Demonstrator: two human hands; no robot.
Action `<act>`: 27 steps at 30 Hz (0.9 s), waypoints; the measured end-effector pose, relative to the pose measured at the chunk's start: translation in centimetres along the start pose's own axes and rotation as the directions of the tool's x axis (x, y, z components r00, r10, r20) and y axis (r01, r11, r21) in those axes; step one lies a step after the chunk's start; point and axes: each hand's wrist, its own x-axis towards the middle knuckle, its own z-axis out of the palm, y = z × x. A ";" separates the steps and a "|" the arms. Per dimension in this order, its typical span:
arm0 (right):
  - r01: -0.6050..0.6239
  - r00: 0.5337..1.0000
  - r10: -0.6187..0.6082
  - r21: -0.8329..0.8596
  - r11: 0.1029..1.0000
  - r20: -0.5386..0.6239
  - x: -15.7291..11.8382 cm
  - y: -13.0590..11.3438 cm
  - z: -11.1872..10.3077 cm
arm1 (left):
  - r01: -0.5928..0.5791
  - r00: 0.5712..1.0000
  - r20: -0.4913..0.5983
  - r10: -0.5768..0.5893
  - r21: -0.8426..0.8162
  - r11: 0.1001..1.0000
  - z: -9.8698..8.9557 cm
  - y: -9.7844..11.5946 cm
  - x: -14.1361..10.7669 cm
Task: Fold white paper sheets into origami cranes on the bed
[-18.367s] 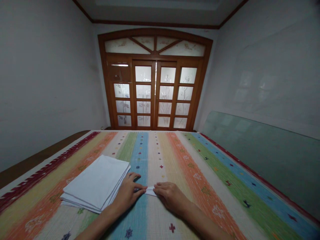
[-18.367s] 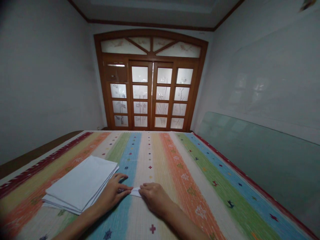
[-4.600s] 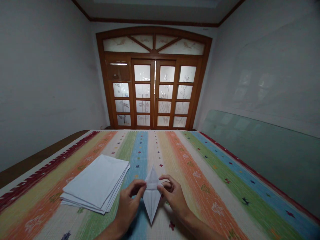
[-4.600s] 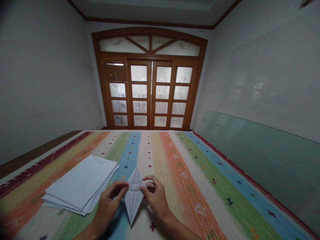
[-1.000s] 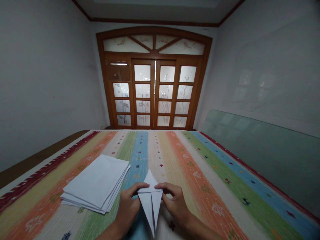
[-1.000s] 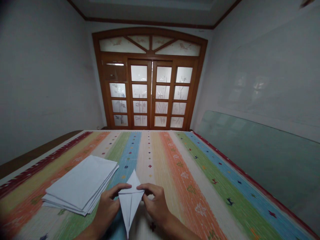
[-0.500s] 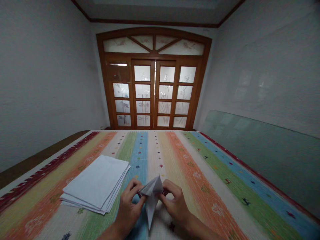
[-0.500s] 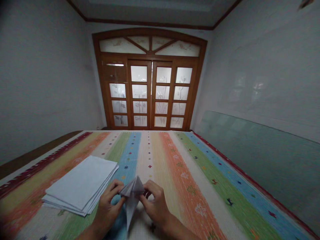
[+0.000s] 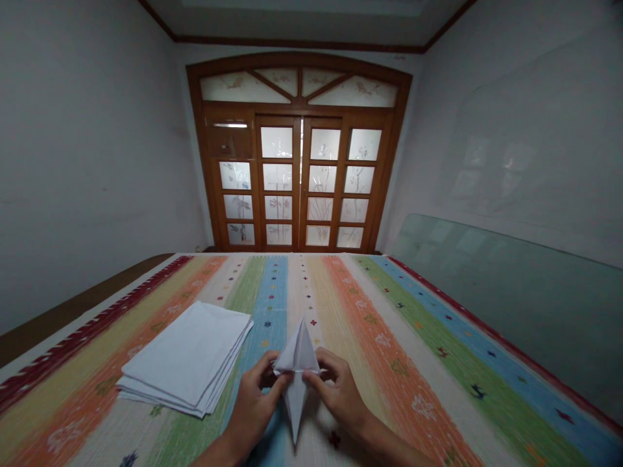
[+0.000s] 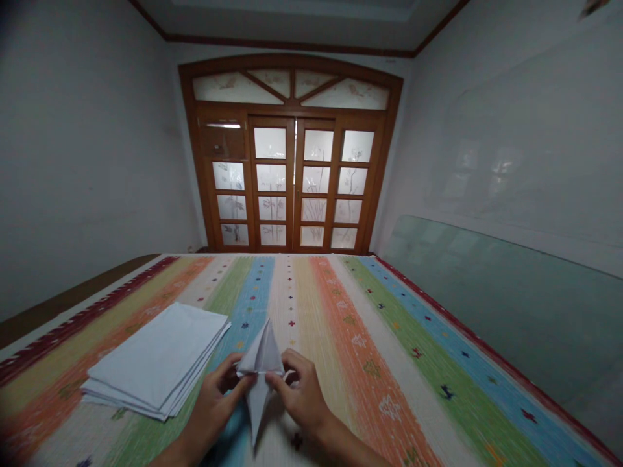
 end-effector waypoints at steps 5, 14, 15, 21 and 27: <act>-0.084 0.996 0.085 0.102 0.991 -0.006 0.1 0.5 0.5 | -0.015 0.999 -0.038 0.015 -0.017 1.000 0.0 -0.5 -0.5; -0.142 0.990 0.137 0.249 0.958 0.035 0.3 0.4 0.4 | -0.098 0.994 -0.042 0.104 0.121 0.988 -0.3 -0.2 -0.5; -0.143 0.990 0.136 0.249 0.958 0.043 0.3 0.4 0.3 | -0.092 0.994 -0.050 0.098 0.119 0.989 -0.3 -0.1 -0.5; -0.147 0.989 0.133 0.252 0.957 0.071 0.2 0.1 0.3 | -0.073 0.995 -0.056 0.079 0.092 0.993 -0.5 0.3 -0.2; -0.091 0.994 0.065 0.333 0.938 0.087 0.3 -0.3 0.3 | -0.016 0.994 -0.105 0.020 0.040 0.999 -0.5 -0.5 0.1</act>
